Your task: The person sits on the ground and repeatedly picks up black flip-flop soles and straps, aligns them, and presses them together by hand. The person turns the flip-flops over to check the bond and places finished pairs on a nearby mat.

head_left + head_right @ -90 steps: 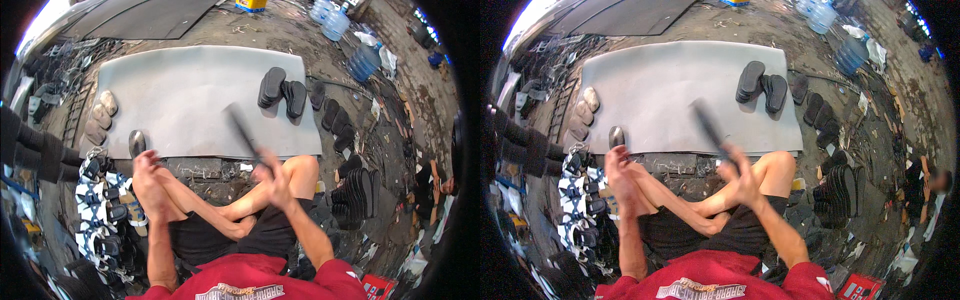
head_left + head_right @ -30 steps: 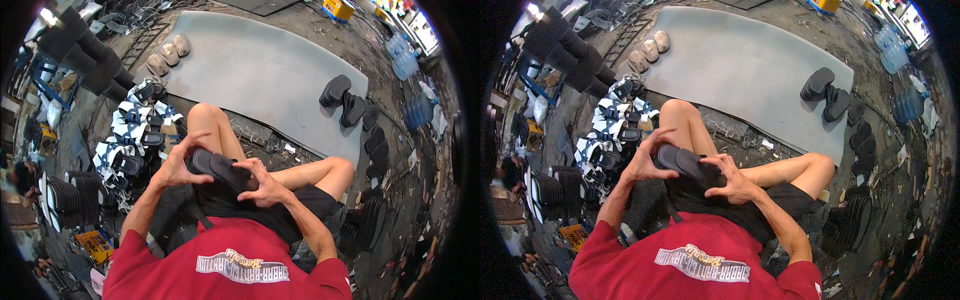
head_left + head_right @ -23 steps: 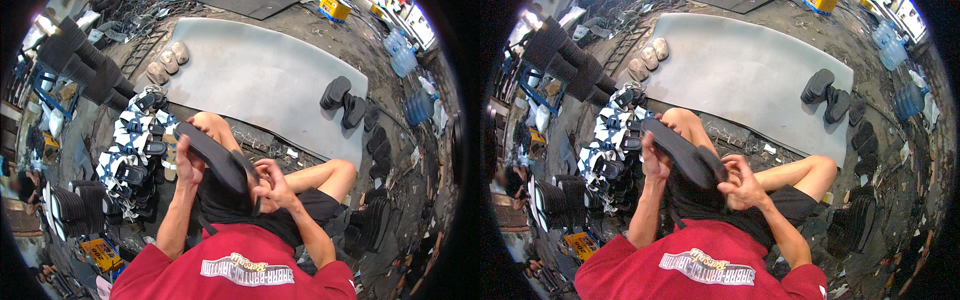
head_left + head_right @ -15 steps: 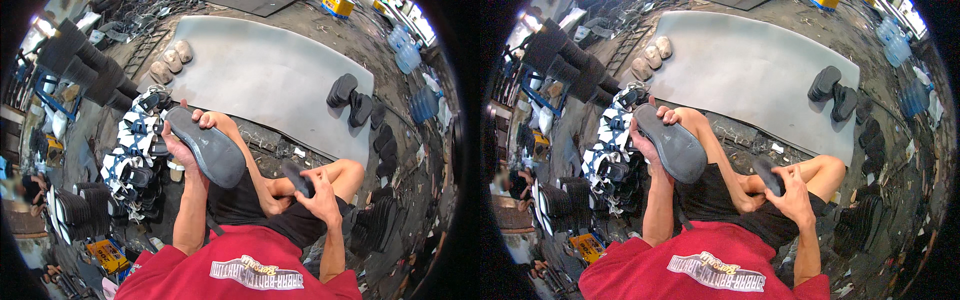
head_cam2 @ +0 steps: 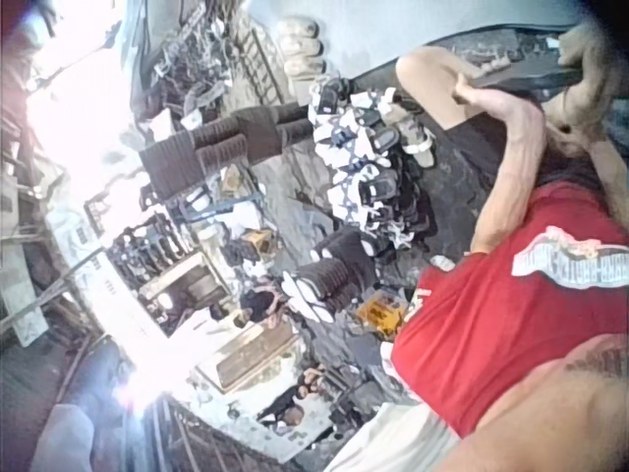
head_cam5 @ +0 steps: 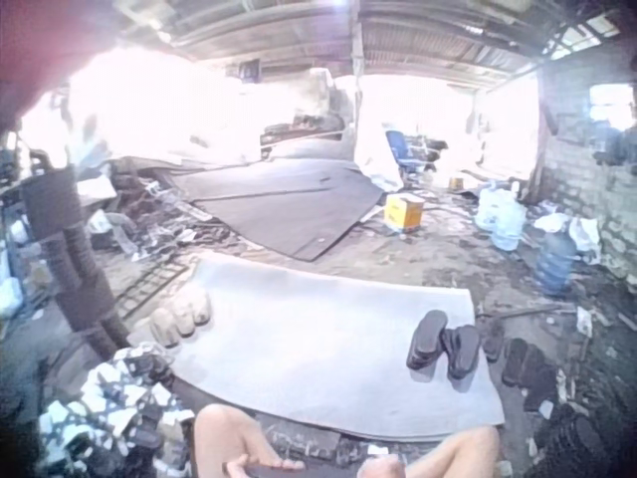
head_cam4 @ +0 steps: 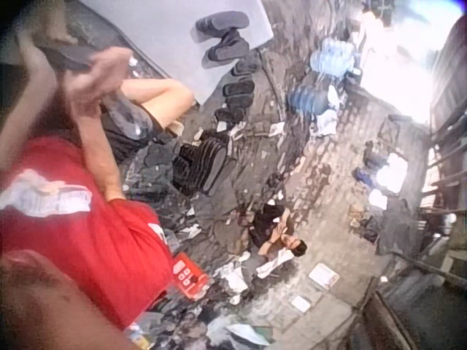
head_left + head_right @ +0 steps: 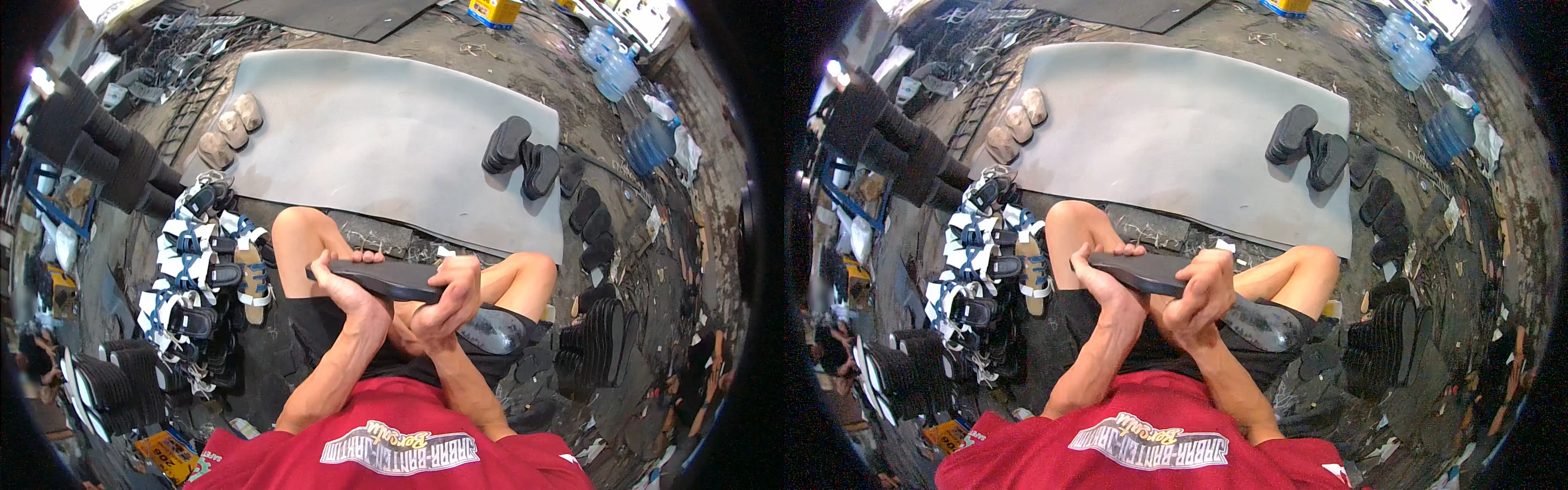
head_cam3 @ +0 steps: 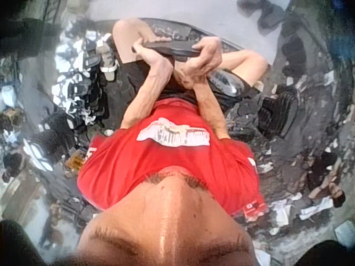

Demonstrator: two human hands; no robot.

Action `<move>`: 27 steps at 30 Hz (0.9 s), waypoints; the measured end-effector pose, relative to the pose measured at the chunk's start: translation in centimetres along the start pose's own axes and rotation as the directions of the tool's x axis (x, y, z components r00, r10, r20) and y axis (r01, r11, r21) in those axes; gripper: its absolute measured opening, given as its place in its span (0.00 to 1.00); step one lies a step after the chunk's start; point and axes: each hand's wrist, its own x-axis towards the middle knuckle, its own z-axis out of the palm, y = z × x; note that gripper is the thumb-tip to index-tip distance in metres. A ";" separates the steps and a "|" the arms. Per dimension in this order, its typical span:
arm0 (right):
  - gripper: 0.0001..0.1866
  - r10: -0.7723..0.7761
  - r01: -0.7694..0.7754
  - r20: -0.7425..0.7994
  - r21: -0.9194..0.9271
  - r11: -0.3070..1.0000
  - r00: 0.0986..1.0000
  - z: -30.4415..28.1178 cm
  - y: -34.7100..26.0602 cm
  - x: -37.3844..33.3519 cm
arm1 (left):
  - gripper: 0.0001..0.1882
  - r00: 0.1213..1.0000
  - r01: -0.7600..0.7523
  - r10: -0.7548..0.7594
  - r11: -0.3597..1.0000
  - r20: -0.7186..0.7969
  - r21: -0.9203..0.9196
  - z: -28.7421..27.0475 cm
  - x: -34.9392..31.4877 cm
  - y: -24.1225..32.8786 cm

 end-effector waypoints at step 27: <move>0.33 0.257 -0.281 0.582 -0.050 0.958 0.771 -10.6 0.7 0.3 | 0.32 0.939 -0.213 0.048 0.859 0.340 0.466 -1.3 4.9 3.0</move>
